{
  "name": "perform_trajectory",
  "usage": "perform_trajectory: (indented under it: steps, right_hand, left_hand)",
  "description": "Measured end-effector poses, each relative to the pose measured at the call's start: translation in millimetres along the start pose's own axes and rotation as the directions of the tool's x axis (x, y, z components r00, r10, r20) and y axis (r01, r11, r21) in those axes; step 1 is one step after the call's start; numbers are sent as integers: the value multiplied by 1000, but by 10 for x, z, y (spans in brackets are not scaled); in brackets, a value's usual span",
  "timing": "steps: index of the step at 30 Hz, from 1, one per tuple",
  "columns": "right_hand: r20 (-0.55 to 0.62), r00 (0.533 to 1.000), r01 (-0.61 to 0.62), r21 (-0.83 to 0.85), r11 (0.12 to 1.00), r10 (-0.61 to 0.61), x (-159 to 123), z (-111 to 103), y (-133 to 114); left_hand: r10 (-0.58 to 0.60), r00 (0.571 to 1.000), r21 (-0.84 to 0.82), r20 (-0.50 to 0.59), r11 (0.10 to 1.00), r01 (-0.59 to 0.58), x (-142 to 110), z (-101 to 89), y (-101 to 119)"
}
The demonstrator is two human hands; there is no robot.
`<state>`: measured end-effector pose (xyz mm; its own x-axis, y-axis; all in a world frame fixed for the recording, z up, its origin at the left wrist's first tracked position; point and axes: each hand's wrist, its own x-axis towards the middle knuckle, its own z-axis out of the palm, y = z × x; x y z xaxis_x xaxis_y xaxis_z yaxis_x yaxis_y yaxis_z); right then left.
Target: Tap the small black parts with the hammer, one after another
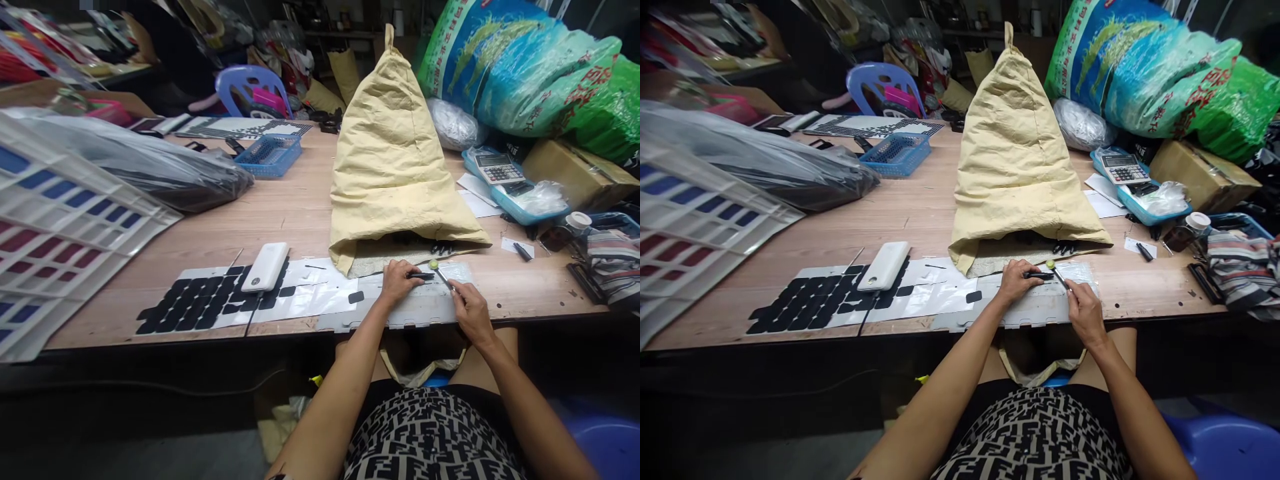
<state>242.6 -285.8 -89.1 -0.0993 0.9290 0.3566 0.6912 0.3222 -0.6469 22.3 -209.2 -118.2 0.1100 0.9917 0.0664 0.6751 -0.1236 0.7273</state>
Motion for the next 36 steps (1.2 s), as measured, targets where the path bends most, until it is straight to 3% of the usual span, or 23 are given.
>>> perform_trajectory:
  steps: [4, 7, 12, 17, 21, 25, 28, 31, 34, 36]
  right_hand:
    - [-156, 987, -66, -178, 982, 38, 96, -238, 262]
    - [-234, 970, -165, -429, 888, 68, 131, -404, 533]
    - [-241, 969, -210, -664, 718, 60, 117, -475, 822]
    - [-230, 971, -214, -698, 683, 69, 102, -443, 796]
    - [-231, 970, -224, -711, 667, 79, 99, -445, 766]
    - [-227, 970, -230, -721, 654, 90, 96, -440, 785]
    - [-225, 970, -226, -718, 659, 88, 94, -436, 793]
    - [-235, 969, -225, -722, 654, 74, 92, -434, 787]
    - [-240, 969, -218, -731, 647, 55, 92, -431, 782]
    - [-238, 970, -212, -733, 646, 48, 93, -429, 780]
  left_hand:
    - [-10, 1000, 3, 15, 1000, 10, -2, -9, 17]
    - [-1, 1000, 11, 17, 1000, 1, -13, -15, 23]
    - [14, 998, 20, 56, 1000, -15, -30, -48, 25]
    - [39, 993, 13, 113, 999, -40, -61, -99, 45]
    - [125, 963, -33, 237, 992, -121, -310, -146, 66]
    - [245, 902, -73, 355, 969, -234, -810, -143, 94]
    - [238, 918, 36, 318, 964, -262, -1147, -81, 137]
    - [230, 937, 126, 263, 955, -270, -1307, -20, 174]
    - [262, 944, 65, 200, 958, -280, -1243, -29, 183]
    - [237, 967, 4, 94, 971, -239, -1053, -77, 181]
